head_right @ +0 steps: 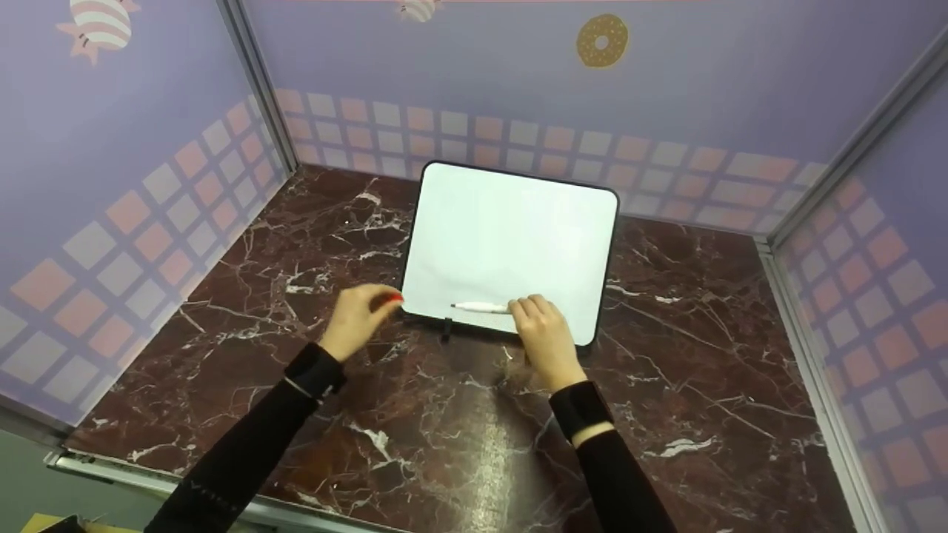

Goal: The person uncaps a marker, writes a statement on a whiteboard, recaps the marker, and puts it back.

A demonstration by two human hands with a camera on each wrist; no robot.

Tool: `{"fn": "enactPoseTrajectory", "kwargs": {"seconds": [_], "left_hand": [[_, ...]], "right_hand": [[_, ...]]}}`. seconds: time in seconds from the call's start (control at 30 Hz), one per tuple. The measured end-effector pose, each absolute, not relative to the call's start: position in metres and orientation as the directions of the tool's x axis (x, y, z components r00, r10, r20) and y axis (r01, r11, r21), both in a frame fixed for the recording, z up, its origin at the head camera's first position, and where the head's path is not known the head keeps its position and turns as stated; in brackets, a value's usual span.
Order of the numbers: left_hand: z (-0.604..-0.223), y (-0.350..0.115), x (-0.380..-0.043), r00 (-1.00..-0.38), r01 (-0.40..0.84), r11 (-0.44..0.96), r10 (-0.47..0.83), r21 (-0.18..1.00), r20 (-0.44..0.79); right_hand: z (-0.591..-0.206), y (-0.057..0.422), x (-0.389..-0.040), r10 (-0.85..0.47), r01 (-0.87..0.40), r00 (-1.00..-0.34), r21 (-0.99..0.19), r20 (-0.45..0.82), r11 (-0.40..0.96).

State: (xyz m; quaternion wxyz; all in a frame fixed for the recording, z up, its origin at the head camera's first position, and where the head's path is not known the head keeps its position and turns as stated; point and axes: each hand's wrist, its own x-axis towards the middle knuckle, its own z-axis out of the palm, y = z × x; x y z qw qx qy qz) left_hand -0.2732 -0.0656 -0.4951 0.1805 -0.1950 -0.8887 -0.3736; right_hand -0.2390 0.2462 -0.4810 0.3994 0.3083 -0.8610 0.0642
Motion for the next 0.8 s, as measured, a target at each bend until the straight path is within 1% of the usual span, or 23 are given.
{"fn": "enactPoseTrajectory", "kwargs": {"seconds": [0.1,0.2,0.33,0.4,0.47,0.63,0.8], "left_hand": [[-0.495,-0.083,-0.287,-0.878,0.393,0.724,0.112,0.567,0.465],[-0.498,-0.098,-0.299,-0.912,0.262,0.814,0.033,0.518,0.410],[-0.504,-0.111,-0.313,-0.944,0.094,0.919,-0.040,0.383,0.328],[-0.509,-0.115,-0.318,-0.952,0.039,0.942,-0.066,0.333,0.299],[-0.513,-0.118,-0.321,-0.960,0.002,0.948,-0.088,0.317,0.267],[-0.521,-0.122,-0.326,-0.980,-0.069,0.942,-0.126,0.328,0.155],[-0.522,-0.122,-0.329,-0.988,-0.091,0.937,-0.128,0.338,0.090]], "right_hand": [[-0.480,0.252,-0.241,-0.450,-0.557,-0.474,0.138,0.757,0.819],[-0.481,0.256,-0.241,-0.444,-0.550,-0.466,0.142,0.766,0.823],[-0.483,0.257,-0.240,-0.452,-0.544,-0.474,0.153,0.756,0.825],[-0.483,0.257,-0.240,-0.455,-0.543,-0.480,0.154,0.750,0.826],[-0.484,0.258,-0.240,-0.456,-0.547,-0.482,0.149,0.748,0.824],[-0.486,0.259,-0.241,-0.449,-0.551,-0.476,0.142,0.756,0.822],[-0.486,0.262,-0.242,-0.444,-0.540,-0.470,0.149,0.763,0.828]]}}
